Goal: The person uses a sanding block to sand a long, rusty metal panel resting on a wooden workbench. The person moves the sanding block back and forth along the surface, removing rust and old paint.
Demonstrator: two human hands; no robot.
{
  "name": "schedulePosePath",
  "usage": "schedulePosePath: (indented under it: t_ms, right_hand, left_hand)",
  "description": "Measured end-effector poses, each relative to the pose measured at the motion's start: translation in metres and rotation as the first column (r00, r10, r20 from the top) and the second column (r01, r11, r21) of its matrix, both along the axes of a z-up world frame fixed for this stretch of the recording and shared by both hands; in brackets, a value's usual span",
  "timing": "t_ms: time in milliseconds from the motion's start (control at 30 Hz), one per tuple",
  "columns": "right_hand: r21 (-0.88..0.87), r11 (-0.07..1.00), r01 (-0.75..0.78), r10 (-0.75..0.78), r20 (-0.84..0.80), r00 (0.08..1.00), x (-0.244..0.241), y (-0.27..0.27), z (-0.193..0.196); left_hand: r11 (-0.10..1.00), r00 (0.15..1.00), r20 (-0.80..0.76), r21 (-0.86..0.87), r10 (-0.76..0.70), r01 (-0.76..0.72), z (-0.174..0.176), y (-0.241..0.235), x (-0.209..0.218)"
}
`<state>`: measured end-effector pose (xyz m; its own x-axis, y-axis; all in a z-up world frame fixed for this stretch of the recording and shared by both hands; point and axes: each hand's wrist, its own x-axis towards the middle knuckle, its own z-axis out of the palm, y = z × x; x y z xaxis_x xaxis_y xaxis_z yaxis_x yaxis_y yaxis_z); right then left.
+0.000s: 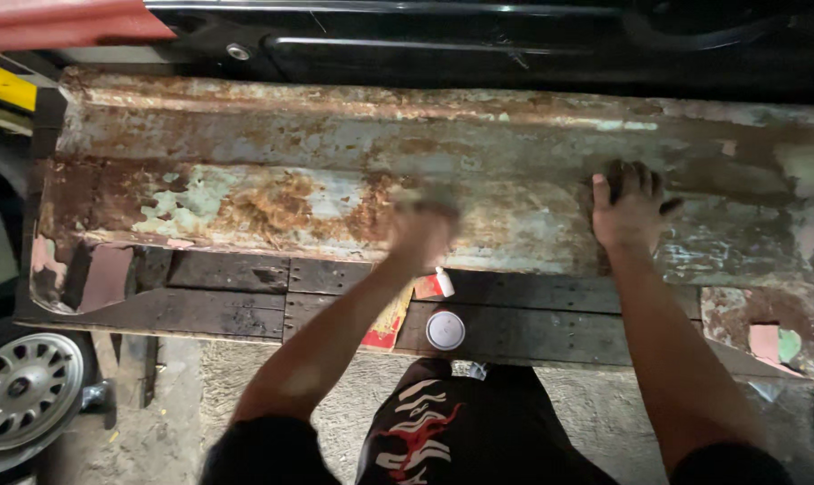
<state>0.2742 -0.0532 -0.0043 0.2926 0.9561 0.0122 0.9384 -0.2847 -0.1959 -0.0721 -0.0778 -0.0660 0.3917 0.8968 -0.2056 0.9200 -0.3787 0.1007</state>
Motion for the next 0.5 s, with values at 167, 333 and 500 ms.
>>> schedulePosePath:
  t_ms: [167,333,500]
  right_hand:
    - [0.029,0.999,-0.033,0.032,0.012,0.999,0.008,0.003,-0.004]
    - [-0.037,0.999,0.022,-0.023,-0.023,0.999,0.006,0.001,-0.005]
    - [-0.053,0.999,-0.008,0.008,0.001,1.000,0.006,0.003,-0.002]
  left_hand:
    - [0.999,0.993,0.114,0.014,-0.034,0.033,-0.004,0.005,0.002]
    - [0.943,0.938,0.111,-0.093,0.329,-0.319,0.005,0.081,-0.003]
    - [0.985,0.997,0.002,-0.156,-0.075,0.074,0.011,0.007,0.021]
